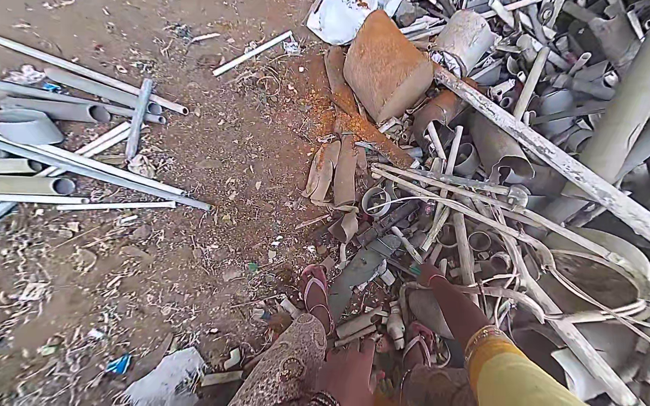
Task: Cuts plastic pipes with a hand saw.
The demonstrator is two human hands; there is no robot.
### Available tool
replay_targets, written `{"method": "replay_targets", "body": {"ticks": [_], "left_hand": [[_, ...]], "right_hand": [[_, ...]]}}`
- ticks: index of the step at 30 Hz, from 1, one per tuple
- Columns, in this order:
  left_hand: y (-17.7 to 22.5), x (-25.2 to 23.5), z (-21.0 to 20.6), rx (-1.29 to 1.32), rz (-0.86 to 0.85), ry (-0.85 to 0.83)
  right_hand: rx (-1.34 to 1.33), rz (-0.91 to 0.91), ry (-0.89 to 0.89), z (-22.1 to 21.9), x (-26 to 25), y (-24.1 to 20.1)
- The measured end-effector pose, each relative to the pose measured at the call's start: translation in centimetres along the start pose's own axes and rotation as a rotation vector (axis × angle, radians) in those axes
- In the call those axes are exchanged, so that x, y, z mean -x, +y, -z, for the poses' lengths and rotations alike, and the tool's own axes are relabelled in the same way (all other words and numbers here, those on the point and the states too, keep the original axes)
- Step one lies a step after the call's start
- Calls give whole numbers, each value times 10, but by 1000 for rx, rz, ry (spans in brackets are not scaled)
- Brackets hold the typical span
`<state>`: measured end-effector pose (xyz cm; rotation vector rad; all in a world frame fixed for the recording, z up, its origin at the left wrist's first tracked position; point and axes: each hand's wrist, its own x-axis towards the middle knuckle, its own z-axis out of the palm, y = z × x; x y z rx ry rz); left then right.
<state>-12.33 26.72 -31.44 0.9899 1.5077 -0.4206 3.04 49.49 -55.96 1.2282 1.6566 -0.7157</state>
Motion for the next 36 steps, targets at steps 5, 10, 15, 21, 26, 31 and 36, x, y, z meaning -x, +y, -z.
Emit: {"method": "replay_targets", "body": {"ticks": [5,10,15,21,26,31,36], "left_hand": [[4,-3,-1,20,-33,-36],[16,-1,9,19,-45,-1],[26,-6,7,-9,-64,42],[39,-9,-8,599,-331,243],[57,36,-46,1138,-622,299],[53,59,-76,1350,-529,427],[12,92,-76,1477,-310,509]], "right_hand": [[35,86,-118,10,-12,3],[191,235,-43,41,28,8],[-88,355,89,78,119,25],[-1121,366,171,42,286,21],[-1354,496,276,-29,385,13],[-1405,625,333,-84,402,10],[-726,674,523,-72,387,36]]}}
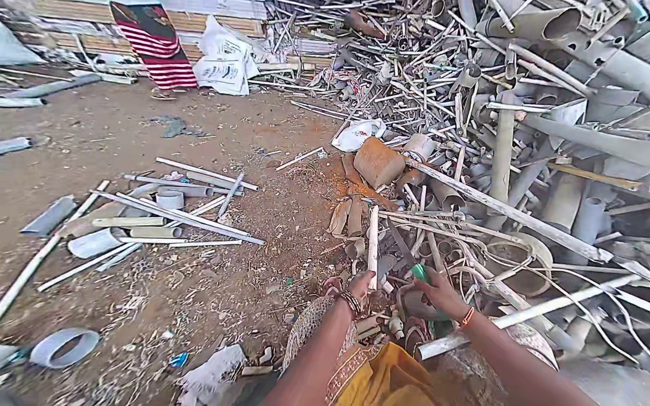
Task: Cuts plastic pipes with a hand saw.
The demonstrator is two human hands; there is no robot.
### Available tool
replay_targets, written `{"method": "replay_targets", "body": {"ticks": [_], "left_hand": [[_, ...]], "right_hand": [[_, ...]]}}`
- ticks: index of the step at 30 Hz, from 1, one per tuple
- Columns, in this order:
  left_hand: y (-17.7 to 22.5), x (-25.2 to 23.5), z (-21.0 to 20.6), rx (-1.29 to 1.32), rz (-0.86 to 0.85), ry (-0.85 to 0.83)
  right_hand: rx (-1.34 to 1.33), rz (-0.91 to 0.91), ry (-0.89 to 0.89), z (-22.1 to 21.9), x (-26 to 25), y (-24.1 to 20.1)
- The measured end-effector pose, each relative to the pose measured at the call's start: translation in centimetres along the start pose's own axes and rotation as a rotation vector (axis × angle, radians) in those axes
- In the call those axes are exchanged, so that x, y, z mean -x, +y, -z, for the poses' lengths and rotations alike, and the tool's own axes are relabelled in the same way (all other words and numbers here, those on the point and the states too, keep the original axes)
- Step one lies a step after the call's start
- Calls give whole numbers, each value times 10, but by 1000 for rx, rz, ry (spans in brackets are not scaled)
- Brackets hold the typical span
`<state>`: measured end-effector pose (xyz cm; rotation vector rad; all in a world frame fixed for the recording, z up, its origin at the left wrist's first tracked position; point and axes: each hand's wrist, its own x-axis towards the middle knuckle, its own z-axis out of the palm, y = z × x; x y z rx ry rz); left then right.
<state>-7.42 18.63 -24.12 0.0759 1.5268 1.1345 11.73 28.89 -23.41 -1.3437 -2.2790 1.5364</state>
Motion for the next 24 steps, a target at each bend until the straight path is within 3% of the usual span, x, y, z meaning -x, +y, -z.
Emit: {"method": "replay_targets", "body": {"ticks": [2,5,9,12,14,17,20,24], "left_hand": [[-5,4,18,79,2,27],[-29,1,36,193,-80,-99],[-45,3,32,52,-158,-122],[-47,-3,26,-139,-213,-82],[-49,-13,27,-412,-278,-35],[-50,-29,27,-809,-264,25],[-48,-35,26,-972,-268,63],[-48,-37,25,-1049,-276,53]], "right_hand": [[330,78,-10,2,2,2],[547,125,-69,-16,15,1],[838,250,-157,-34,22,0],[900,91,-140,-27,6,-5],[859,-45,-72,-15,-13,-3],[878,-30,-130,-8,-20,4],[929,122,-221,-11,-22,7],[871,-87,-97,5,-42,5]]}}
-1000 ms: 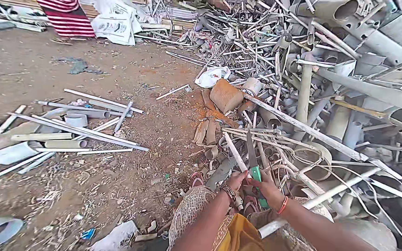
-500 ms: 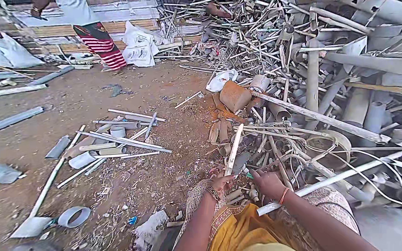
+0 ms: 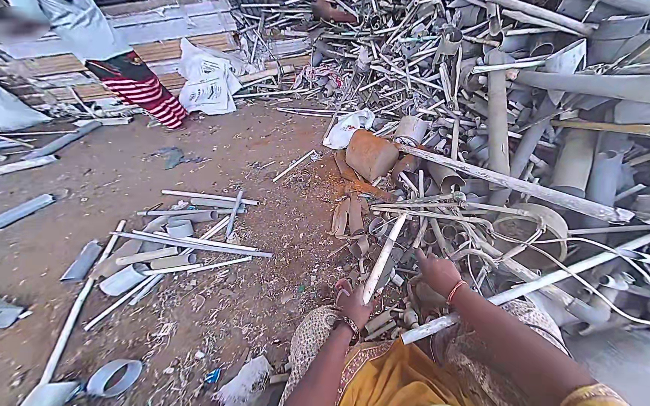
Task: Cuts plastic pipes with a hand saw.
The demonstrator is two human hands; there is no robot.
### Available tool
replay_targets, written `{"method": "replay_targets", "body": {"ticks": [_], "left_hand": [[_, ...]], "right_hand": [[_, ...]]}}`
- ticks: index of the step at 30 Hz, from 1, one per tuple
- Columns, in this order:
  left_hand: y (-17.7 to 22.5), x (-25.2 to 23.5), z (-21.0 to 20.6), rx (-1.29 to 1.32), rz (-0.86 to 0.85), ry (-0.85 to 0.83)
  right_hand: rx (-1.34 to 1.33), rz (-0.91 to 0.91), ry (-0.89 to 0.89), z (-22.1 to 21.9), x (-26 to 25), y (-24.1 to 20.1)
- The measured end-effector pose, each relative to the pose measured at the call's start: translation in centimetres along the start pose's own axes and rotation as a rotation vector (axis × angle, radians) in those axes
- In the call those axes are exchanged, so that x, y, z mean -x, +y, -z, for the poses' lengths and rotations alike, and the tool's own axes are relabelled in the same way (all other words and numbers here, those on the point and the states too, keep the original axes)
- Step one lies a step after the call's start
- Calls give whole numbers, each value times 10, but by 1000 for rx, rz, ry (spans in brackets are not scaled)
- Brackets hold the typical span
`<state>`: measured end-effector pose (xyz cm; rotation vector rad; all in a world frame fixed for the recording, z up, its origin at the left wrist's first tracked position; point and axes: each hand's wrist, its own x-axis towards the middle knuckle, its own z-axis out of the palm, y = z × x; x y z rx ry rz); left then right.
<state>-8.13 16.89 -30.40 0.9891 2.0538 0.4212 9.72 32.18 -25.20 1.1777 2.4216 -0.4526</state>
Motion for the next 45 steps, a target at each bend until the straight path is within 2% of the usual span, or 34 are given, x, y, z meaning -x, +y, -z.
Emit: {"method": "replay_targets", "body": {"ticks": [3,4,7,8,9,11,12,15,16,18,19,20,22,23,26,27,30,31,34,35,39,41,45], "left_hand": [[4,-1,0,-102,36,-13],[4,-3,-1,-123,42,-2],[5,-7,-1,-163,74,24],[7,-6,-1,-159,82,18],[7,-5,-1,-120,76,8],[5,-4,3,93,29,1],[3,-4,3,253,11,-8],[-2,0,1,875,17,-99],[-2,1,2,1039,34,-146],[-4,0,6,1158,39,-204],[-6,-2,6,1166,38,-196],[-7,-4,6,1164,40,-178],[-9,-7,3,1167,64,-144],[-8,-9,2,1178,77,-135],[-1,-9,4,1186,105,-110],[-1,-8,4,1176,87,-104],[-2,-6,1,1107,12,-102],[-1,-5,-1,1071,15,-106],[-2,-4,1,999,0,-119],[-3,-3,1,1013,-13,-127],[-6,-2,4,1084,-23,-168],[-7,-1,5,1091,7,-174],[-10,2,6,1051,-1,-191]], "right_hand": [[86,235,-53,-10,8,-3],[86,243,-47,-11,7,-2],[-42,-71,5,0,-15,15],[-52,-102,3,1,-18,20],[-36,-46,-24,-1,-14,20],[24,190,-88,-6,-5,13],[28,237,-94,-8,-4,12],[-58,47,-58,-9,-19,18],[-64,42,-53,-8,-20,18],[-43,197,-71,-10,-9,11],[-40,260,-57,-12,-6,9],[-47,242,-42,-12,-7,9],[-83,70,-46,-9,-15,11],[-80,53,-61,-8,-15,11],[-41,310,-70,-15,-2,5],[-44,321,-56,-16,-2,5],[-111,40,-56,-10,-12,11],[-92,48,-74,-11,-10,11],[-46,335,-82,-16,1,6],[-64,334,-65,-15,-1,8],[-370,-1,109,-4,-21,37],[-487,-55,143,-1,-25,52],[-508,-147,141,-4,-32,65]]}}
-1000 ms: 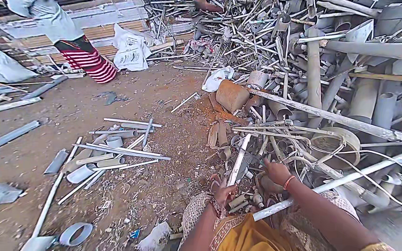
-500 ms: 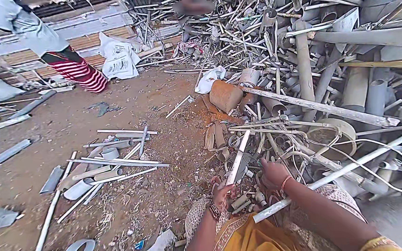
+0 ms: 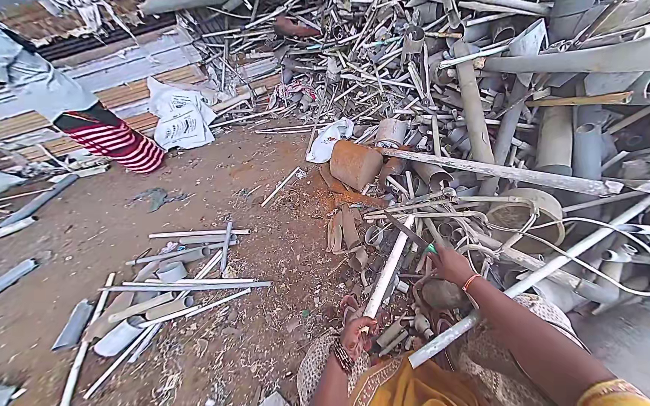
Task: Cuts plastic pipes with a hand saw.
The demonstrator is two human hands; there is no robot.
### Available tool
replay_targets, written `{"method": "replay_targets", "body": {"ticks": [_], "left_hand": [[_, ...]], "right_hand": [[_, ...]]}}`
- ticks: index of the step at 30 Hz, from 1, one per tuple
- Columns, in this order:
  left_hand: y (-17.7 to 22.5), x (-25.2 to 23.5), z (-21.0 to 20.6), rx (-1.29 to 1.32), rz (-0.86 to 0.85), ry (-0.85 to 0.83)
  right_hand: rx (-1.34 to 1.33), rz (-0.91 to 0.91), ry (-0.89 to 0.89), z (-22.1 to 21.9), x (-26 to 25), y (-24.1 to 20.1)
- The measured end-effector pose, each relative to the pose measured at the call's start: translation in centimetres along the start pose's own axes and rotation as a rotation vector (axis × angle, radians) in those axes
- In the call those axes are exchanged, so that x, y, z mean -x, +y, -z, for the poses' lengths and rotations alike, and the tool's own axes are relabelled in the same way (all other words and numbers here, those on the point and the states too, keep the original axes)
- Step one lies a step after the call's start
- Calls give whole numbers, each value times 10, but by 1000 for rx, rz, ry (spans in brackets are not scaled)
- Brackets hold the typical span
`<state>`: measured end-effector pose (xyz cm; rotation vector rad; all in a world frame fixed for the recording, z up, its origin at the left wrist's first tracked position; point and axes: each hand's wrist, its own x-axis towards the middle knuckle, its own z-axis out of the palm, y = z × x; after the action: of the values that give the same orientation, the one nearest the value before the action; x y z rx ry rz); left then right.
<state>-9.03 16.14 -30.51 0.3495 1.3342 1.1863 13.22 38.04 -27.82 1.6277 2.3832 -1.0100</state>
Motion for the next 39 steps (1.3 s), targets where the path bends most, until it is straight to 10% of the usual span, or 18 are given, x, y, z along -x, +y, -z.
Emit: {"method": "replay_targets", "body": {"ticks": [25,39], "left_hand": [[-15,-10,15,282,25,-309],[-12,0,0,115,-16,-158]], "right_hand": [[-82,100,-136,-22,-13,4],[164,232,-292,-29,24,-15]]}}
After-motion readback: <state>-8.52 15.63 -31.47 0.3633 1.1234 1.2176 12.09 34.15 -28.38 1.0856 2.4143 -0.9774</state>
